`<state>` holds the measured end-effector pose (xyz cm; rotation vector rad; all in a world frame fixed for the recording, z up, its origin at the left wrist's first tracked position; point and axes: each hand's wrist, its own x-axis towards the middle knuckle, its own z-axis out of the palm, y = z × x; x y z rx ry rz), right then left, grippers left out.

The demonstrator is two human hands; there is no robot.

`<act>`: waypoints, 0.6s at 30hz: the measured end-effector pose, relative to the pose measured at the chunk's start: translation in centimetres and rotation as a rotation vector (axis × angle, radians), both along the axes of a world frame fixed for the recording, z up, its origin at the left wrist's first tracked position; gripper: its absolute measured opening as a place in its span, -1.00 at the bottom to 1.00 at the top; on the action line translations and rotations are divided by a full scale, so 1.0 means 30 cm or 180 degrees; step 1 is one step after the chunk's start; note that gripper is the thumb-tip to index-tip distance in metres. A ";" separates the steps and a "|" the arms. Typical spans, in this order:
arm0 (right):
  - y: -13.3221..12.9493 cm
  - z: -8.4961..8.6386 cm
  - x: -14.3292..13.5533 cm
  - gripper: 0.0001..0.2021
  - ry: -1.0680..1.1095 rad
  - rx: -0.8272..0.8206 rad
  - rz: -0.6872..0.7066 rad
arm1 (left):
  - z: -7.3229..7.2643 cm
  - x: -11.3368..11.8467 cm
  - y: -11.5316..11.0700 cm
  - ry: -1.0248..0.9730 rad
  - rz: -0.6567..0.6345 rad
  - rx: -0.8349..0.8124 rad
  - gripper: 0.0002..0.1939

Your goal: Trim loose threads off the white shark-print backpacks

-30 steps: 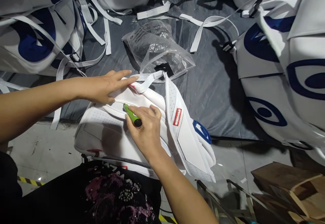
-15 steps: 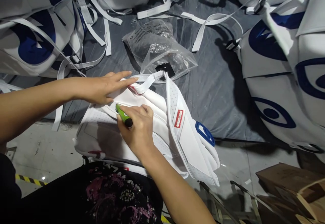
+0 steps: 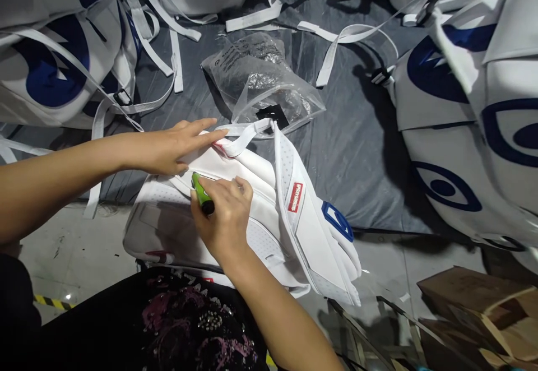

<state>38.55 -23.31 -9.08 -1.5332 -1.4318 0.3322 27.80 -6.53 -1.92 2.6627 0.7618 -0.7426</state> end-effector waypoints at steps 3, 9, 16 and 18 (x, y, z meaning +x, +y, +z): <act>0.002 -0.004 -0.005 -0.88 0.0000 0.0124 0.0018 | 0.016 0.011 -0.011 0.0105 0.0082 -0.0069 0.12; 0.004 -0.011 -0.009 -0.92 -0.0182 0.0076 -0.0134 | 0.025 0.011 -0.014 0.0019 0.0074 -0.0130 0.09; 0.012 -0.011 -0.015 -0.93 -0.0276 0.0203 -0.0182 | 0.032 0.015 -0.020 0.0022 0.0149 -0.0188 0.07; 0.014 -0.015 -0.018 -0.93 -0.0266 0.0290 -0.0156 | 0.033 0.016 -0.020 0.0013 0.0160 -0.0215 0.06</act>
